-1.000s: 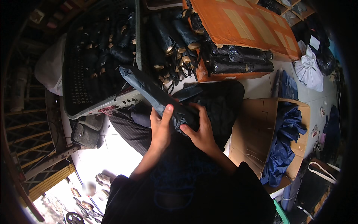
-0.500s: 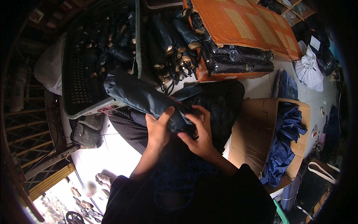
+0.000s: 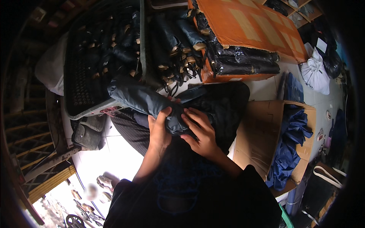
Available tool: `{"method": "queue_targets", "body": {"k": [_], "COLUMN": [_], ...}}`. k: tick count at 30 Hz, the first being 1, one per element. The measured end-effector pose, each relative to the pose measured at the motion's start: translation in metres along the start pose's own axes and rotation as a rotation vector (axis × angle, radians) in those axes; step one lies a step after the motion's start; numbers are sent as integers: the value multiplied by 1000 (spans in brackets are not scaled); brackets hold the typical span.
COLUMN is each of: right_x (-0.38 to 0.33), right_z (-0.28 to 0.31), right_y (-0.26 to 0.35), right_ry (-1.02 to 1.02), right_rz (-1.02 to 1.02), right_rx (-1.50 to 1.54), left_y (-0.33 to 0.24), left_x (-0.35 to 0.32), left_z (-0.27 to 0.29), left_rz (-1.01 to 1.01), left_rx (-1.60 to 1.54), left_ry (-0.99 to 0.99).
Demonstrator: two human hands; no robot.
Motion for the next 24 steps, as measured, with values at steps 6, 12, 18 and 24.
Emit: {"method": "queue_targets", "body": {"k": [6, 12, 18, 24], "right_x": [-8, 3, 5, 5], "right_z": [2, 9, 3, -3], "right_y": [-41, -30, -43, -36], "right_ry": [-12, -133, 30, 30], "right_rz": [-586, -595, -764, -326], "right_rx": [830, 903, 737, 418], "left_y": [-6, -6, -5, -5], "left_x": [-8, -8, -6, -1], "left_z": [-5, -13, -18, -15], "left_rz": [67, 26, -37, -82], "left_rx": [44, 46, 106, 141], "left_ry": [145, 165, 310, 214]}}
Point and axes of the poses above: each hand's wrist, its own x-axis towards the middle knuckle, its own z-axis out of the back of the hand, y = z × x, the point moved 5 cm from there along x, towards the middle knuckle, and after that the axes turned 4 degrees about -y, right-handed, at the moved point
